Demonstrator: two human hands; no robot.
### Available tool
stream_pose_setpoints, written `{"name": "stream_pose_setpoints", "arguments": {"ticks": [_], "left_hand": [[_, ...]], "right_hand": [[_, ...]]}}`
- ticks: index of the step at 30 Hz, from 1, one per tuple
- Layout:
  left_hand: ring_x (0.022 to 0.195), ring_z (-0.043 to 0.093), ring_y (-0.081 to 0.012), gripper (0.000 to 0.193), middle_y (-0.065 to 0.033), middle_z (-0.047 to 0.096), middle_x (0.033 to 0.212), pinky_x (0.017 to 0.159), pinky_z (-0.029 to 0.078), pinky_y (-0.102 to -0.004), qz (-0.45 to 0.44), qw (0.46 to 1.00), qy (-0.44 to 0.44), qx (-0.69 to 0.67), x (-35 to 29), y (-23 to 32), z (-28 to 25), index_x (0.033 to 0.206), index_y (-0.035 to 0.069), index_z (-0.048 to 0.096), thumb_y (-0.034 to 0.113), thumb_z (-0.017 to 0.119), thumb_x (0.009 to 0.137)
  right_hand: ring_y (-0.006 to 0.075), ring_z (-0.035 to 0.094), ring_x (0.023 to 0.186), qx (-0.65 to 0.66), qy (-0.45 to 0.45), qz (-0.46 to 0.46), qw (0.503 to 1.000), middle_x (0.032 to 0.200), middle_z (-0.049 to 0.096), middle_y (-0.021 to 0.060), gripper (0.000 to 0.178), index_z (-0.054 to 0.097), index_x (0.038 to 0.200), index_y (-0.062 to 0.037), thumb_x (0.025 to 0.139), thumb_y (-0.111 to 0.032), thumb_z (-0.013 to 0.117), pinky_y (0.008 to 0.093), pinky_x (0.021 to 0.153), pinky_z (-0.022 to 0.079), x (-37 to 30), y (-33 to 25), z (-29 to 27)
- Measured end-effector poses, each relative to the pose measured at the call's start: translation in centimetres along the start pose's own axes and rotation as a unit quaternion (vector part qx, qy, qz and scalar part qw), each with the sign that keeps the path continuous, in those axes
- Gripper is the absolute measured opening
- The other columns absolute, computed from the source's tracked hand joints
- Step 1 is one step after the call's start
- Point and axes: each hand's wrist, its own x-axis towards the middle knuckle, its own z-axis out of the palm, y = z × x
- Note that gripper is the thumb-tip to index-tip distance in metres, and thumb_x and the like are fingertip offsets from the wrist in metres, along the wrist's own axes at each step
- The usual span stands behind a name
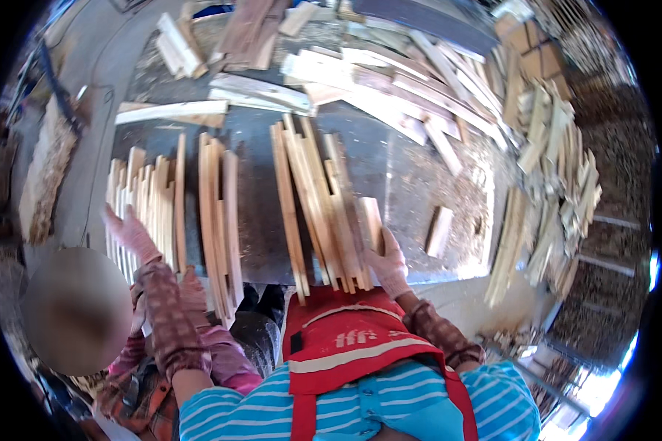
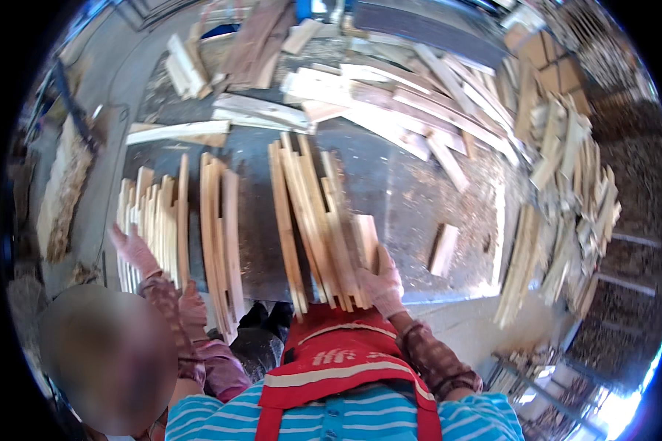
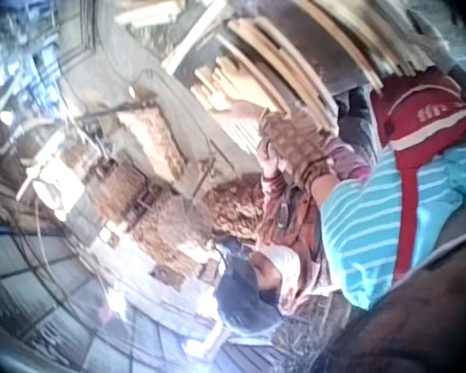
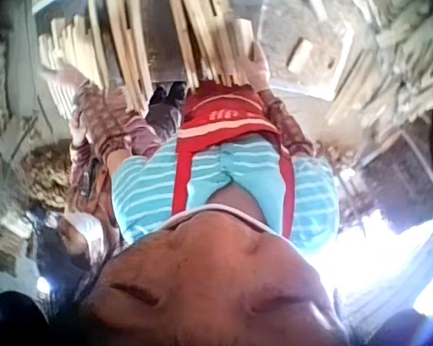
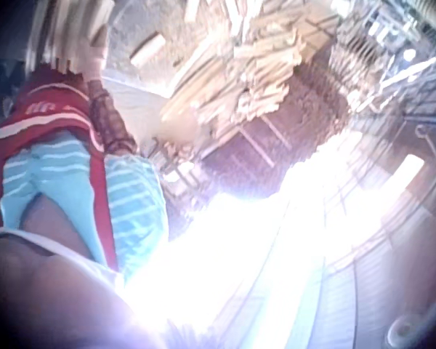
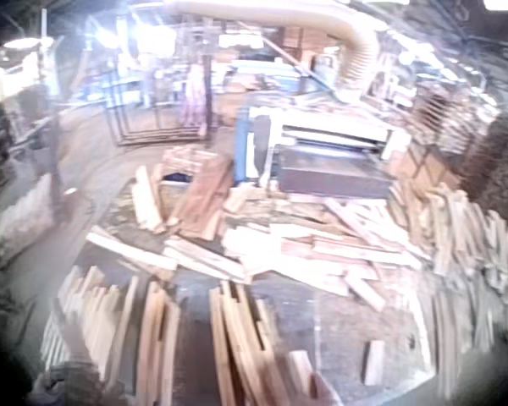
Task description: The person sorts and stacks thin wooden planks on a metal table in a workshop. They repeatedly pick up planks from a pile, align them, and place them into organized stacks while a coworker assists nearby.
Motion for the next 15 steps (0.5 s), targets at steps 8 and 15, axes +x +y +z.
{"name": "stream_pose_setpoints", "arguments": {"ticks": [8,15], "left_hand": [[0.152,0.023,-0.0254,0.086,-0.0163,0.021,0.165,0.124,0.019,-0.0376,-0.081,0.898,-0.410,-0.136,-20.2,12.2,10.9,0.159,0.004,0.021,0.009,0.071,0.090],[0.125,0.054,-0.0300,0.089,-0.0182,0.052,0.142,0.104,0.045,-0.0399,-0.328,0.877,-0.338,-0.098,-34.0,5.9,16.4,0.158,0.002,0.022,0.022,0.075,0.089]], "right_hand": [[0.0378,0.051,0.131,-0.067,-0.003,0.059,0.996,0.145,0.048,0.0225,0.086,0.036,0.153,-0.0097,0.079,-0.040,0.068,0.0446,0.107,0.045,2.3,2.3,-0.7],[0.0342,0.062,0.118,0.136,-0.145,0.013,0.980,0.123,0.065,0.0226,0.070,0.043,0.148,-0.0132,0.085,-0.038,0.064,0.0419,0.099,0.048,4.3,4.9,2.1]]}}
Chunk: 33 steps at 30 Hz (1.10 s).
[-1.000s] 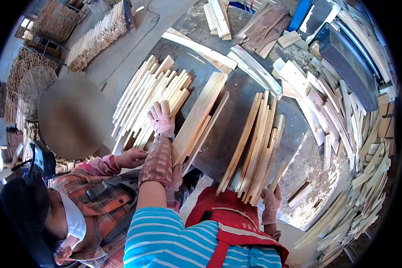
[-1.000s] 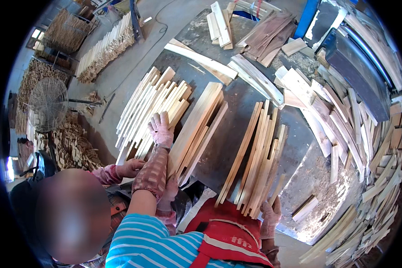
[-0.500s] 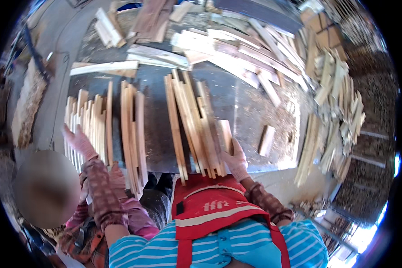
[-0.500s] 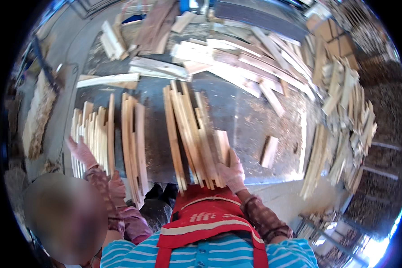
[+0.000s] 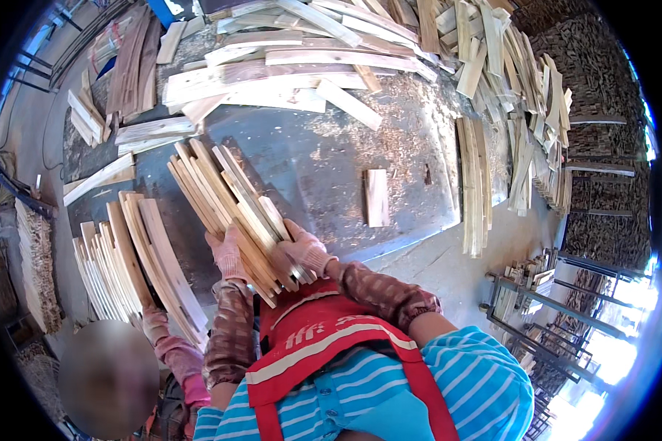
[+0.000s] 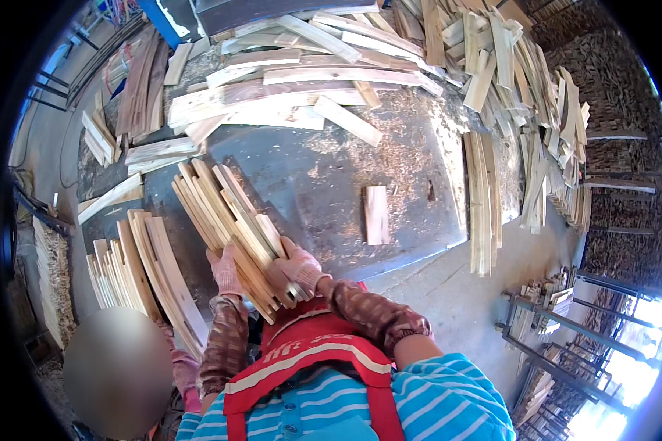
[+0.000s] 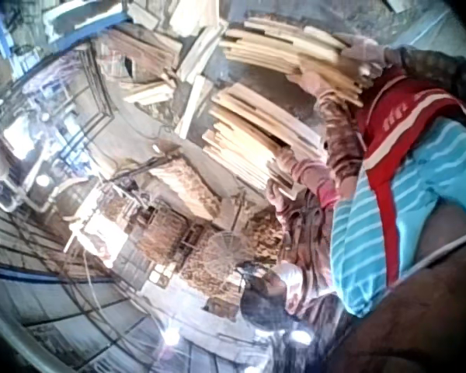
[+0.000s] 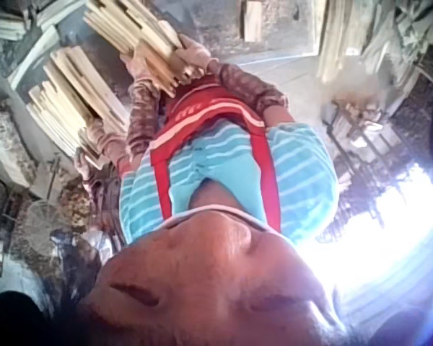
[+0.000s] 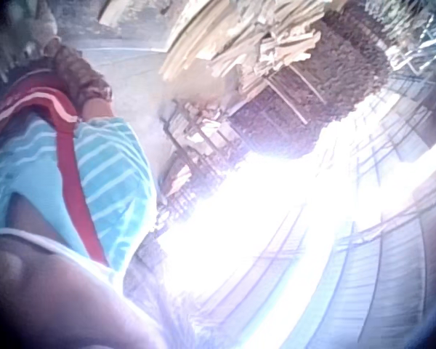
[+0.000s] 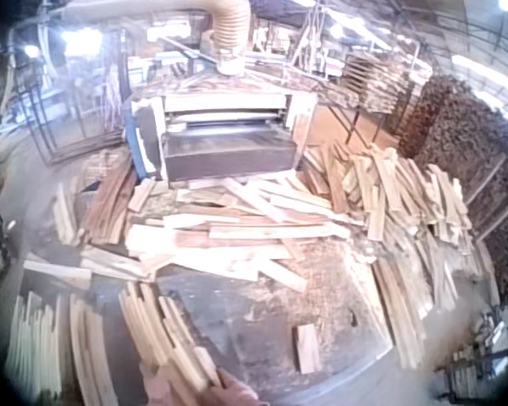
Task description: The person sorts and stacks thin wooden planks on a metal table in a workshop. They repeatedly pick up planks from a pile, align them, and place them into organized stacks while a coworker assists nearby.
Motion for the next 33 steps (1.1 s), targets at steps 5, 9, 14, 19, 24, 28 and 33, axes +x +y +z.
{"name": "stream_pose_setpoints", "arguments": {"ticks": [5,9,14,19,24,28,33], "left_hand": [[0.104,0.062,-0.0243,0.053,-0.0124,0.062,0.122,0.090,0.054,-0.0399,0.026,0.998,-0.030,-0.053,-4.7,-0.7,6.2,0.134,0.002,0.045,0.009,0.072,0.089],[0.116,0.057,-0.0250,0.073,-0.0143,0.057,0.133,0.100,0.049,-0.0380,0.026,1.000,-0.010,0.002,-7.8,-3.9,11.5,0.145,0.000,0.037,0.008,0.077,0.084],[0.123,0.055,-0.0269,0.091,-0.0160,0.053,0.142,0.105,0.044,-0.0363,-0.030,0.995,-0.061,0.080,-7.1,-2.7,12.6,0.154,-0.003,0.026,0.007,0.079,0.081],[0.118,0.056,-0.0253,0.085,-0.0152,0.057,0.136,0.102,0.046,-0.0356,-0.032,0.987,-0.095,0.129,-3.2,-4.0,8.8,0.151,-0.004,0.031,0.008,0.078,0.081],[0.116,0.056,-0.0253,0.078,-0.0157,0.058,0.134,0.101,0.046,-0.0377,0.013,0.968,0.004,0.250,-4.6,-2.6,8.6,0.150,-0.003,0.035,0.009,0.076,0.085],[0.136,0.048,-0.0293,0.074,-0.0180,0.050,0.148,0.115,0.036,-0.0380,0.163,0.970,0.009,0.179,-4.7,-2.1,8.8,0.152,-0.002,0.036,0.004,0.071,0.087],[0.145,0.038,-0.0295,0.069,-0.0189,0.039,0.157,0.119,0.032,-0.0386,0.212,0.958,-0.126,0.146,-7.0,1.5,12.3,0.151,0.001,0.039,0.002,0.069,0.089]], "right_hand": [[0.0356,0.064,0.114,0.074,-0.107,0.056,0.990,0.122,0.067,0.0219,0.080,0.038,0.153,-0.0112,0.083,-0.038,0.066,0.0380,0.098,0.050,-2.1,-1.6,-8.4],[0.0356,0.062,0.119,-0.072,-0.013,0.064,0.995,0.126,0.066,0.0223,0.085,0.035,0.155,-0.0127,0.082,-0.039,0.069,0.0383,0.100,0.049,-2.3,4.9,-12.2],[0.0423,0.064,0.112,-0.001,-0.049,0.077,0.996,0.134,0.059,0.0235,0.081,0.035,0.152,-0.0116,0.082,-0.038,0.065,0.0465,0.096,0.051,-2.2,6.8,-15.2],[0.0435,0.059,0.113,-0.230,0.173,0.052,0.956,0.136,0.052,0.0227,0.086,0.030,0.153,-0.0113,0.082,-0.036,0.070,0.0508,0.095,0.052,-2.4,7.4,-18.2],[0.0396,0.047,0.131,-0.319,0.251,0.054,0.912,0.147,0.043,0.0189,0.093,0.027,0.154,-0.0087,0.078,-0.032,0.074,0.0492,0.105,0.044,-1.7,9.4,-17.5],[0.0391,0.047,0.130,-0.343,0.310,0.035,0.886,0.146,0.045,0.0159,0.096,0.029,0.153,-0.0086,0.072,-0.026,0.077,0.0494,0.105,0.044,-2.2,9.9,-18.0],[0.0391,0.049,0.128,-0.236,0.264,0.138,0.925,0.141,0.051,0.0175,0.090,0.033,0.151,-0.0106,0.073,-0.026,0.076,0.0471,0.106,0.043,-1.6,9.3,-19.8]]}}
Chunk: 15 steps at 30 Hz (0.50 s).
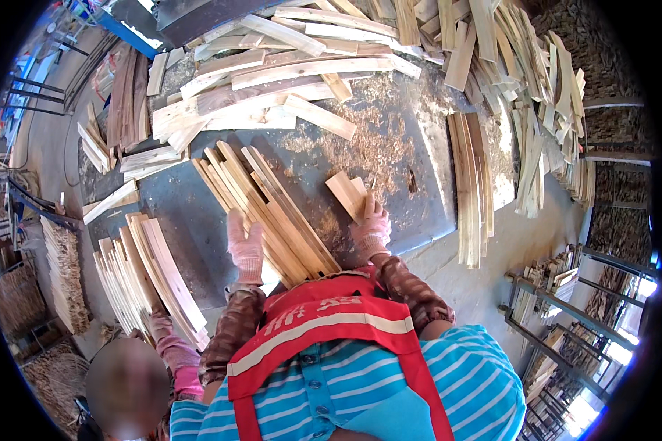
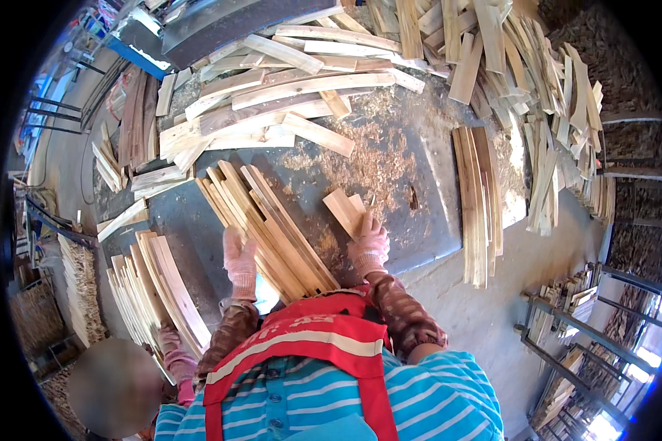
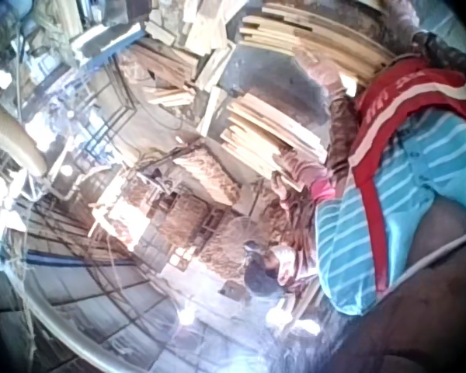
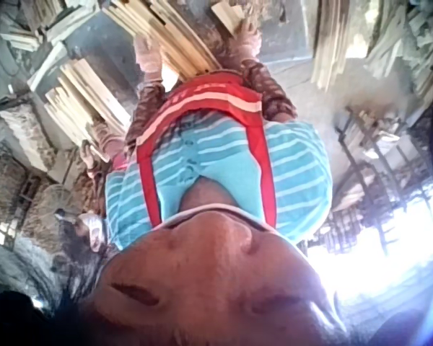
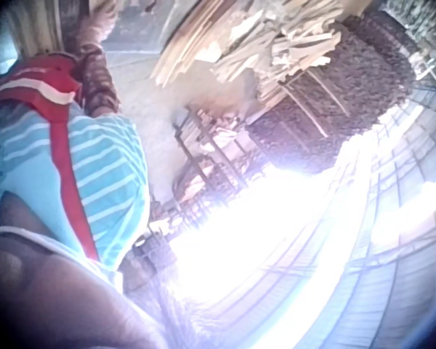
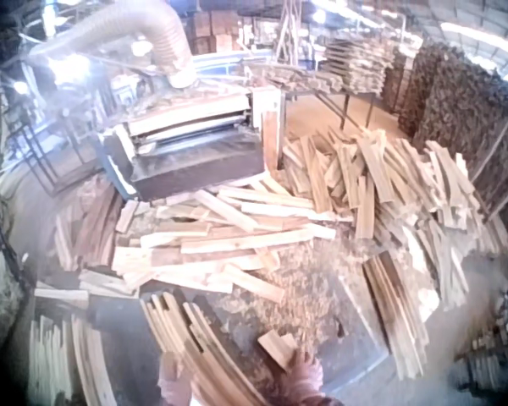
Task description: The person sorts and stacks thin wooden planks on a metal table in a workshop. They repeatedly pick up planks from a pile, align them, and place them into organized stacks while a coworker assists nearby.
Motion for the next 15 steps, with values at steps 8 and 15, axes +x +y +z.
{"name": "stream_pose_setpoints", "arguments": {"ticks": [8,15], "left_hand": [[0.133,0.048,-0.0290,0.068,-0.0134,0.046,0.148,0.109,0.044,-0.0344,-0.128,0.940,-0.302,-0.093,-0.7,6.7,10.7,0.153,0.004,0.028,0.012,0.064,0.095],[0.148,0.031,-0.0330,0.081,-0.0257,0.029,0.159,0.120,0.029,-0.0388,-0.166,0.928,-0.312,-0.115,0.9,7.1,12.0,0.156,-0.007,0.016,0.027,0.062,0.099]], "right_hand": [[0.0426,0.059,0.117,0.213,-0.003,-0.253,0.944,0.129,0.060,0.0236,0.074,0.043,0.146,-0.0027,0.083,-0.029,0.071,0.0468,0.100,0.050,-1.4,-6.8,-2.7],[0.0411,0.063,0.103,0.239,0.088,-0.124,0.959,0.124,0.061,0.0243,0.074,0.046,0.143,-0.0024,0.083,-0.036,0.076,0.0467,0.087,0.054,2.8,-2.9,-2.6]]}}
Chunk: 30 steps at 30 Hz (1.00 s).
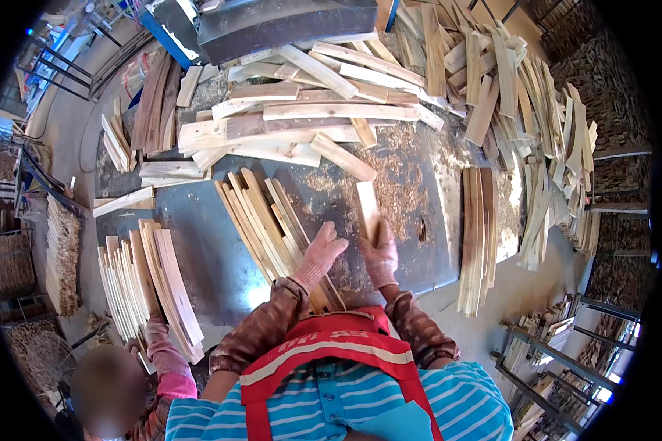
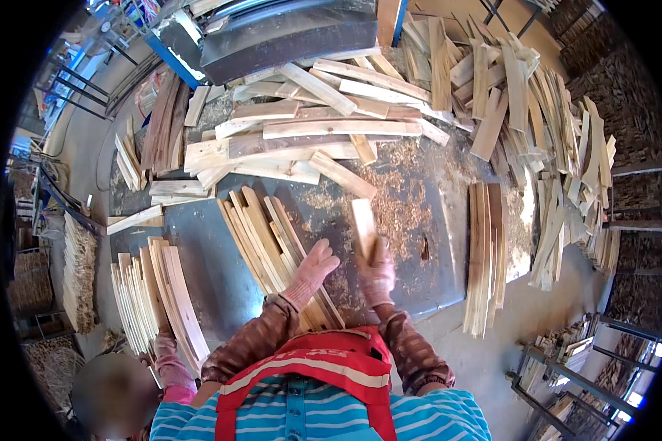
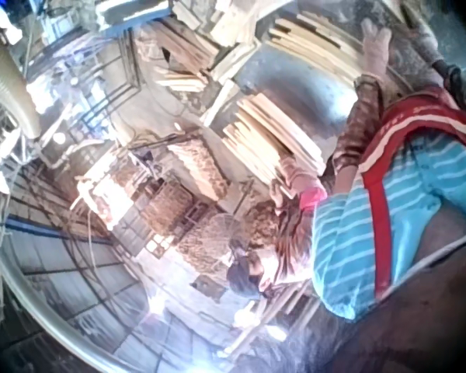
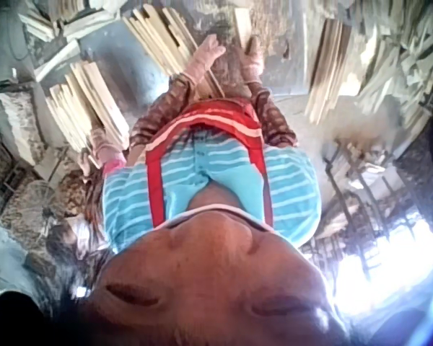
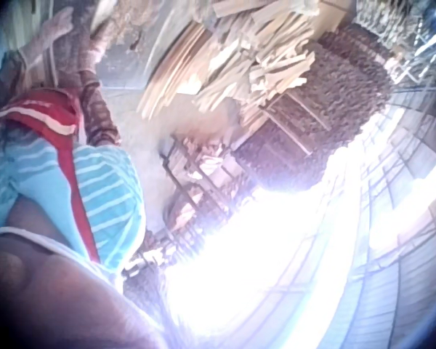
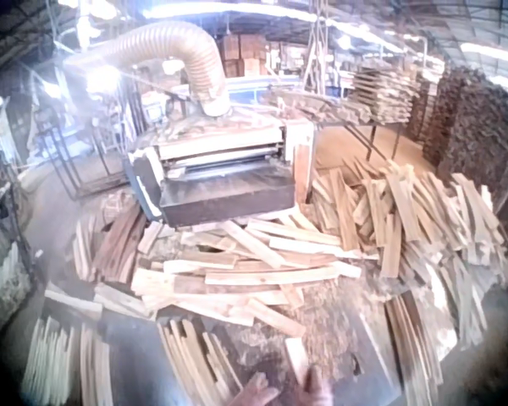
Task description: The person sorts and stacks thin wooden planks on a metal table in a workshop. They repeatedly pick up planks from a pile, align them, and place them into organized stacks while a coworker assists nearby.
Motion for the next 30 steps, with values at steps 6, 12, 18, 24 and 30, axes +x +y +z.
{"name": "stream_pose_setpoints", "arguments": {"ticks": [6,12,18,24,30], "left_hand": [[0.143,0.038,-0.0357,0.088,-0.0313,0.032,0.156,0.117,0.035,-0.0403,-0.086,0.995,-0.014,-0.041,1.5,-0.1,-3.0,0.158,-0.001,0.015,0.019,0.070,0.092],[0.082,0.069,-0.0257,0.028,-0.0109,0.068,0.095,0.076,0.060,-0.0368,-0.004,0.932,0.263,-0.250,1.7,3.8,-7.2,0.113,0.000,0.061,0.020,0.065,0.094],[0.086,0.069,-0.0273,0.033,-0.0148,0.070,0.100,0.072,0.058,-0.0406,0.025,0.890,0.435,-0.136,-4.0,-1.5,-22.1,0.120,0.001,0.059,0.018,0.067,0.093],[0.099,0.063,-0.0453,0.056,-0.0254,0.066,0.106,0.088,0.049,-0.0507,-0.038,0.864,0.417,0.280,-6.3,-13.7,-15.1,0.129,0.004,0.057,0.050,0.055,0.099],[0.097,0.066,-0.0336,0.055,-0.0176,0.069,0.107,0.087,0.051,-0.0435,-0.098,0.908,0.398,0.089,-5.2,-15.1,-16.2,0.127,0.002,0.059,0.048,0.057,0.098]], "right_hand": [[0.0390,0.062,0.109,0.007,-0.025,-0.012,1.000,0.123,0.062,0.0218,0.066,0.052,0.140,-0.0056,0.083,-0.031,0.074,0.0459,0.093,0.051,3.3,-2.3,-0.5],[0.0339,0.055,0.130,-0.035,-0.412,-0.184,0.891,0.141,0.056,0.0182,0.065,0.051,0.145,-0.0105,0.091,-0.044,0.069,0.0427,0.112,0.043,7.6,-10.9,4.0],[0.0325,0.054,0.127,-0.319,-0.154,-0.129,0.926,0.150,0.046,0.0141,0.073,0.033,0.153,-0.0113,0.097,-0.053,0.054,0.0480,0.103,0.050,26.0,-16.6,5.3],[0.0395,0.046,0.133,-0.375,0.044,-0.246,0.892,0.149,0.046,0.0197,0.086,0.035,0.153,-0.0089,0.084,-0.048,0.068,0.0519,0.111,0.035,36.9,-13.9,7.9],[0.0340,0.065,0.100,-0.383,-0.075,-0.174,0.904,0.111,0.065,0.0179,0.057,0.051,0.129,-0.0066,0.087,-0.040,0.069,0.0474,0.081,0.056,31.5,-16.6,6.3]]}}
